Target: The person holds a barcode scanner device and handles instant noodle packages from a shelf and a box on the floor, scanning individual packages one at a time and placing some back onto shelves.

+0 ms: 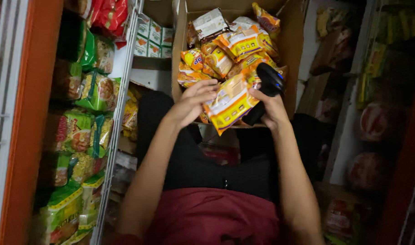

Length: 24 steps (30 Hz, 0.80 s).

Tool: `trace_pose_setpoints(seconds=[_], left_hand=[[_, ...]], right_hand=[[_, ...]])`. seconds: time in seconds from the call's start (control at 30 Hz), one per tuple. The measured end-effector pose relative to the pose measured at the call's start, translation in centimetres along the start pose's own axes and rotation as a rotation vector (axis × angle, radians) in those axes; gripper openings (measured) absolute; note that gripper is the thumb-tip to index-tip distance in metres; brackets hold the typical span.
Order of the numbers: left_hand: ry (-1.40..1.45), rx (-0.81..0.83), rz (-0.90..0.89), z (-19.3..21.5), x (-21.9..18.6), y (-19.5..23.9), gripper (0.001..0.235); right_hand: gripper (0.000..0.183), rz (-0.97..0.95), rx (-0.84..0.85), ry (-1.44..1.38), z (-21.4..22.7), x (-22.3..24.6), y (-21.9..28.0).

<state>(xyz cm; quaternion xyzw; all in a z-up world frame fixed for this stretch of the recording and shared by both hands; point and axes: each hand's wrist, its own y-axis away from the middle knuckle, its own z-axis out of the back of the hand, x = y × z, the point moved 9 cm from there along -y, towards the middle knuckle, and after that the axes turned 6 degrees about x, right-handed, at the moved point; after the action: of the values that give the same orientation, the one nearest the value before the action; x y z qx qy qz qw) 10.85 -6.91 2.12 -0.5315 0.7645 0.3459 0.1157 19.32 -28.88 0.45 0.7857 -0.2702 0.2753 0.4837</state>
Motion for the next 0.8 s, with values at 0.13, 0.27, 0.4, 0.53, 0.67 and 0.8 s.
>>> trace_pose_setpoints(seconds=[0.13,0.27,0.4,0.53,0.67,0.8], left_hand=[[0.045,-0.224,-0.151,2.7,1.6,-0.6,0.027],[0.003,-0.218,-0.248,2.6,1.2,-1.8,0.023],[0.006,-0.210,-0.261,1.8,1.0,-2.0,0.019],[0.103,-0.200,-0.339,2.0,0.3,-2.4,0.015],[0.021,-0.272,-0.378,3.9,-0.3,-2.5,0.013],[-0.160,-0.435,-0.385,6.0,-0.2,-2.4,0.014]], right_hand=[[0.027,0.061,-0.031,-0.093,0.3,0.5,-0.2],[0.025,0.189,-0.015,-0.178,0.6,0.8,-0.5],[0.028,0.217,-0.065,-0.169,1.8,0.5,-0.9],[0.016,0.338,-0.326,0.285,4.3,1.3,-0.8],[0.017,0.518,-0.349,0.787,2.3,3.6,0.7],[0.022,0.361,-0.049,0.829,-2.1,1.5,1.4]])
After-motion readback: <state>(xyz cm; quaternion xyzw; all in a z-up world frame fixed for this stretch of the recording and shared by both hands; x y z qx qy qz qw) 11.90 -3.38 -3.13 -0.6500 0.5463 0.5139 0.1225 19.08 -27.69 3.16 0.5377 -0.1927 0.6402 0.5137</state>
